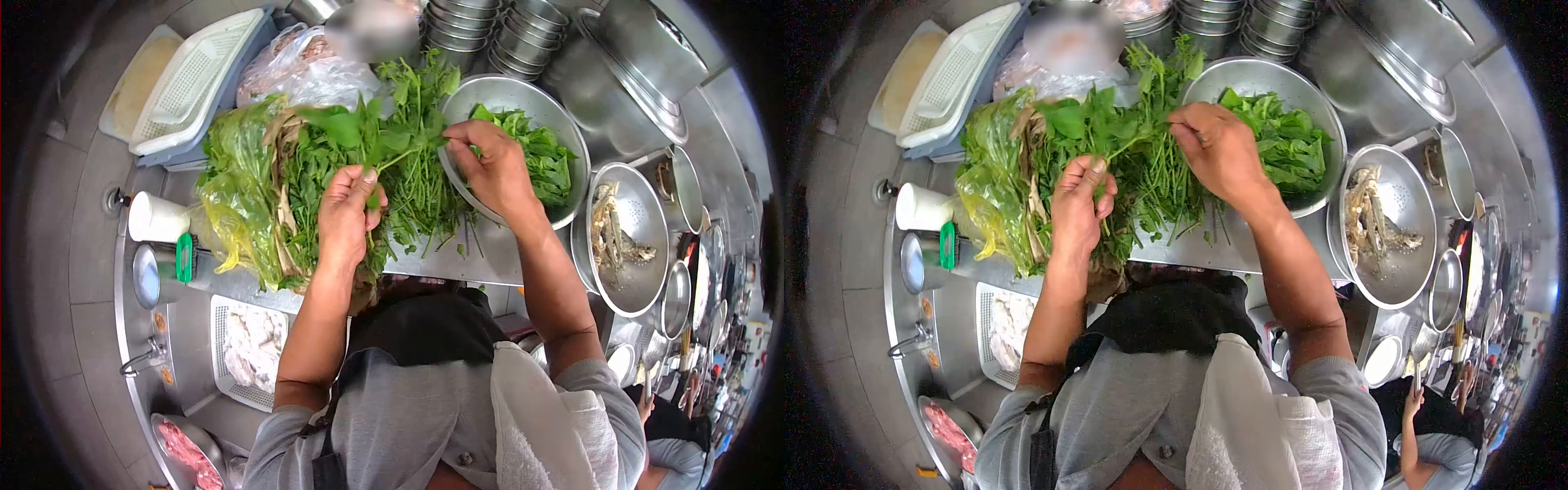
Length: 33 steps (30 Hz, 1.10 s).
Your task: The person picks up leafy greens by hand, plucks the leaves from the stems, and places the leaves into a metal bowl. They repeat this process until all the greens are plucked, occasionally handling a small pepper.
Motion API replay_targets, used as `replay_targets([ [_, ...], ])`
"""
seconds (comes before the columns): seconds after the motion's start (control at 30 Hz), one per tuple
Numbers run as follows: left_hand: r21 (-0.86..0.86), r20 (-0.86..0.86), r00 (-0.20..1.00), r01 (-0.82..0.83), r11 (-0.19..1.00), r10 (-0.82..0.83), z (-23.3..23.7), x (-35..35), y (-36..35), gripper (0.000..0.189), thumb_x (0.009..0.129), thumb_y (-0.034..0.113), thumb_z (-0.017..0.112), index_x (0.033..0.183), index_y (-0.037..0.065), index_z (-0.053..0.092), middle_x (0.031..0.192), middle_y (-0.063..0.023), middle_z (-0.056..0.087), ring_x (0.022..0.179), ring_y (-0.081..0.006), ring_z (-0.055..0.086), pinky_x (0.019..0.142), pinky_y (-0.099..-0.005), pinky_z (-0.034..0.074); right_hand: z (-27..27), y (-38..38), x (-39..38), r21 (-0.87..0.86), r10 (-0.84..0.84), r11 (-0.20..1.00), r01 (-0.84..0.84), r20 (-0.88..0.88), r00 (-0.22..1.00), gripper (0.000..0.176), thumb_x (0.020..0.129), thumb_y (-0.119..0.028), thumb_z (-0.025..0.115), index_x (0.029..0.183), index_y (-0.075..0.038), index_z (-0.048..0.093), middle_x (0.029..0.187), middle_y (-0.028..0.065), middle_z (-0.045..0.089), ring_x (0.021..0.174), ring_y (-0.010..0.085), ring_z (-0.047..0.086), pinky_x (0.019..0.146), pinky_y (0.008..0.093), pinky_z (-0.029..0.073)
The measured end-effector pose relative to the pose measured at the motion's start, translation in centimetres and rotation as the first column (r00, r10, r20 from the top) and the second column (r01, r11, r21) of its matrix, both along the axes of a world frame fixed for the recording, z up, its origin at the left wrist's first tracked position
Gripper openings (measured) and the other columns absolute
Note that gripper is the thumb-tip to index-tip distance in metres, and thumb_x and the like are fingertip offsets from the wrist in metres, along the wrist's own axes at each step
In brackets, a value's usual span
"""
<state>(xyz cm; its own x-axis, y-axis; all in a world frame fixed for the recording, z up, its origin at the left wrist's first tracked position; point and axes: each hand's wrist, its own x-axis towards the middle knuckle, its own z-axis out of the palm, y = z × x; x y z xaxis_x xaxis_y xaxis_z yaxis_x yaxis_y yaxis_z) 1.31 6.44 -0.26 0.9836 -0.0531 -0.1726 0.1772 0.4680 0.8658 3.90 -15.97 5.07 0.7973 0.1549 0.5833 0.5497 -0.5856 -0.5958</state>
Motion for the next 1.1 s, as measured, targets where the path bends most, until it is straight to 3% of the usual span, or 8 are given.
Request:
replay_targets([
  [0.33, 0.043, 0.016, 0.997, 0.072, 0.996, -0.073, 0.8, 1.1, -4.8, 0.007, 0.103, 0.011, 0.058, 0.107, 0.007, 0.061, 0.077, -0.0017, 0.06, 0.055, -0.0045, 0.045, 0.044, -0.0182, 0.031, -4.4, -11.1, -0.2, -0.154, -0.453, 0.886, 0.437, -0.083, 0.888, 0.011, 0.088, -0.004, 0.066, 0.098, -0.003, 0.07, 0.093, 0.0164, 0.071, 0.088, 0.0371, 0.067, 0.08, 0.0421, 0.054],
  [0.37, 0.026, -0.002, 0.998, 0.063, 0.998, -0.063, 0.5, 1.3, -4.5, 0.007, 0.102, 0.011, 0.058, 0.107, 0.006, 0.06, 0.078, -0.0028, 0.059, 0.054, -0.0049, 0.044, 0.043, -0.0192, 0.03, -5.7, -13.0, -0.2, -0.324, -0.412, 0.867, 0.378, -0.043, 0.91, 0.018, 0.088, -0.004, 0.064, 0.103, -0.005, 0.072, 0.104, 0.0165, 0.071, 0.096, 0.0371, 0.067, 0.086, 0.0445, 0.054],
  [0.5, 0.02, -0.024, 0.994, 0.108, 0.994, -0.107, 0.5, 1.2, -3.8, 0.006, 0.103, 0.01, 0.056, 0.106, 0.006, 0.06, 0.076, -0.0038, 0.058, 0.053, -0.0063, 0.043, 0.043, -0.0197, 0.03, -2.0, -12.0, -2.0, -0.4, -0.427, 0.786, 0.471, 0.2, 0.882, 0.037, 0.084, -0.008, 0.07, 0.121, -0.011, 0.07, 0.135, 0.0131, 0.062, 0.12, 0.0364, 0.058, 0.098, 0.0479, 0.048],
  [0.57, 0.043, -0.046, 0.993, 0.115, 0.992, -0.113, 0.8, 1.0, -4.3, 0.006, 0.103, 0.01, 0.056, 0.106, 0.006, 0.06, 0.075, -0.0038, 0.057, 0.052, -0.0066, 0.042, 0.043, -0.0202, 0.03, 1.4, -9.1, -2.5, -0.267, -0.277, 0.893, 0.362, 0.307, 0.91, 0.041, 0.083, -0.014, 0.074, 0.123, -0.012, 0.068, 0.132, 0.012, 0.063, 0.119, 0.0366, 0.058, 0.098, 0.0448, 0.049],
  [0.67, 0.023, -0.047, 0.988, 0.149, 0.988, -0.148, 1.6, 0.5, -5.2, 0.007, 0.103, 0.011, 0.057, 0.106, 0.006, 0.06, 0.072, -0.0041, 0.056, 0.05, -0.0072, 0.04, 0.044, -0.0211, 0.03, 3.3, -5.0, -2.9, -0.377, -0.033, 0.915, 0.145, 0.287, 0.957, 0.032, 0.084, -0.02, 0.074, 0.114, -0.011, 0.07, 0.122, 0.0101, 0.067, 0.115, 0.0354, 0.06, 0.096, 0.0437, 0.049],
  [0.87, -0.147, -0.06, 0.977, 0.196, 0.97, -0.206, 1.4, 0.2, -4.6, 0.008, 0.102, 0.012, 0.058, 0.107, 0.006, 0.062, 0.067, -0.0056, 0.054, 0.047, -0.0084, 0.038, 0.043, -0.0227, 0.03, -1.1, -4.9, -1.5, -0.288, -0.02, 0.958, 0.005, -0.048, 0.999, 0.017, 0.086, -0.022, 0.072, 0.094, -0.008, 0.067, 0.1, 0.0085, 0.069, 0.1, 0.0314, 0.065, 0.087, 0.0449, 0.049],
  [1.0, -0.19, -0.148, 0.96, 0.209, 0.959, -0.239, 0.8, -0.1, -5.7, 0.008, 0.1, 0.01, 0.061, 0.106, 0.007, 0.063, 0.066, -0.006, 0.054, 0.045, -0.009, 0.037, 0.042, -0.0236, 0.029, -3.2, -5.6, -0.9, -0.106, -0.196, 0.977, 0.183, -0.121, 0.973, 0.017, 0.087, -0.018, 0.071, 0.099, -0.007, 0.068, 0.1, 0.0114, 0.068, 0.098, 0.0329, 0.066, 0.086, 0.0468, 0.05],
  [1.1, -0.267, -0.178, 0.952, 0.196, 0.943, -0.248, -0.2, 0.0, -5.7, 0.01, 0.099, 0.01, 0.06, 0.108, 0.007, 0.061, 0.068, -0.0066, 0.055, 0.046, -0.0095, 0.038, 0.042, -0.0237, 0.03, -4.1, -8.5, -0.1, -0.226, -0.431, 0.893, 0.389, -0.18, 0.885, 0.022, 0.087, -0.016, 0.07, 0.107, -0.007, 0.069, 0.105, 0.0129, 0.07, 0.103, 0.0342, 0.065, 0.09, 0.047, 0.051],
])
